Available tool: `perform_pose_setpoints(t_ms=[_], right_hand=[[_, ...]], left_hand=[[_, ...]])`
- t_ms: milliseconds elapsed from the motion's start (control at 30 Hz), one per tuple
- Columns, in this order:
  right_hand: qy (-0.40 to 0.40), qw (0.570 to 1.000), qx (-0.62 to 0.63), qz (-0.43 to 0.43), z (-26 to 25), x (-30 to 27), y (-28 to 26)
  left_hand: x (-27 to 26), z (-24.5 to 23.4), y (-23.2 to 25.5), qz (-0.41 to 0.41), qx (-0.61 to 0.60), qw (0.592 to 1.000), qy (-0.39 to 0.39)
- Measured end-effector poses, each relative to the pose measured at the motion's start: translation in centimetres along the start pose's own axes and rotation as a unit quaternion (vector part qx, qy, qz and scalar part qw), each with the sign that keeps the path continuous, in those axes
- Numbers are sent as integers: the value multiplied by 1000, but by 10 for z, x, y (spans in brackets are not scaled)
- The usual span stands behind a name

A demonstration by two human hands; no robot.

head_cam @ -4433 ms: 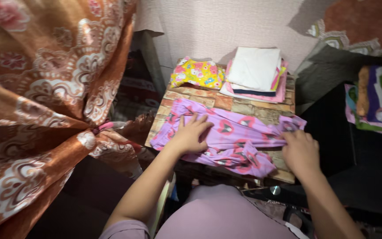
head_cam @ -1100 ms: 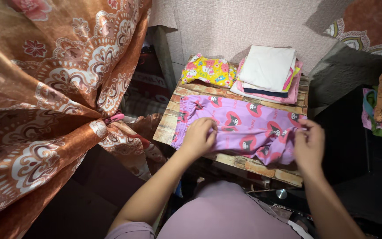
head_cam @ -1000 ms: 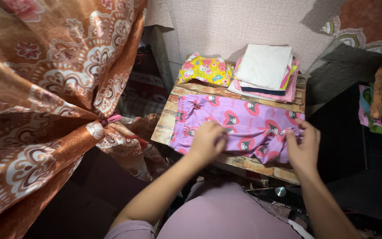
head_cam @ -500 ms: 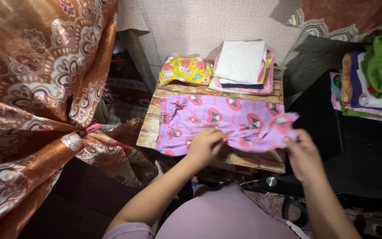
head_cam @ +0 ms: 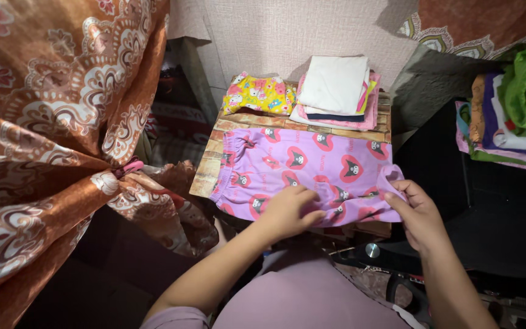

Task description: The person folds several small garments on a small table, including a purple patterned top, a white top with colorful trim, a yellow top, and a white patterned top. Each item is smoothed, folded into a compact rectangle, and placed into a growing stack.

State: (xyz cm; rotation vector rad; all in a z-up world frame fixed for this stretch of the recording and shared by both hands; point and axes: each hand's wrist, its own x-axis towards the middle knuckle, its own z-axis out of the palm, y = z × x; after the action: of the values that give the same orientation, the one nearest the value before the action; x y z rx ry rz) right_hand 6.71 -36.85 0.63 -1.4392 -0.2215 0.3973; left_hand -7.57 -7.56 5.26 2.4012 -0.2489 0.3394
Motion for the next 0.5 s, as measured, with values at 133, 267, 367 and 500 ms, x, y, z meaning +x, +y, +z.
perform_pose_setpoints(t_ms=[133, 267, 367, 500], right_hand=[[-6, 1000, -10, -7, 11, -2, -6], [-69, 994, -76, -46, 19, -13, -14], [-86, 982, -140, -96, 26, -24, -23], [3, 946, -292, -143, 23, -33, -37]], left_hand=[[10, 34, 9, 61, -100, 992, 49], [28, 61, 12, -11, -376, 927, -10], [41, 76, 11, -15, -464, 886, -3], [51, 84, 6, -50, -498, 866, -11]])
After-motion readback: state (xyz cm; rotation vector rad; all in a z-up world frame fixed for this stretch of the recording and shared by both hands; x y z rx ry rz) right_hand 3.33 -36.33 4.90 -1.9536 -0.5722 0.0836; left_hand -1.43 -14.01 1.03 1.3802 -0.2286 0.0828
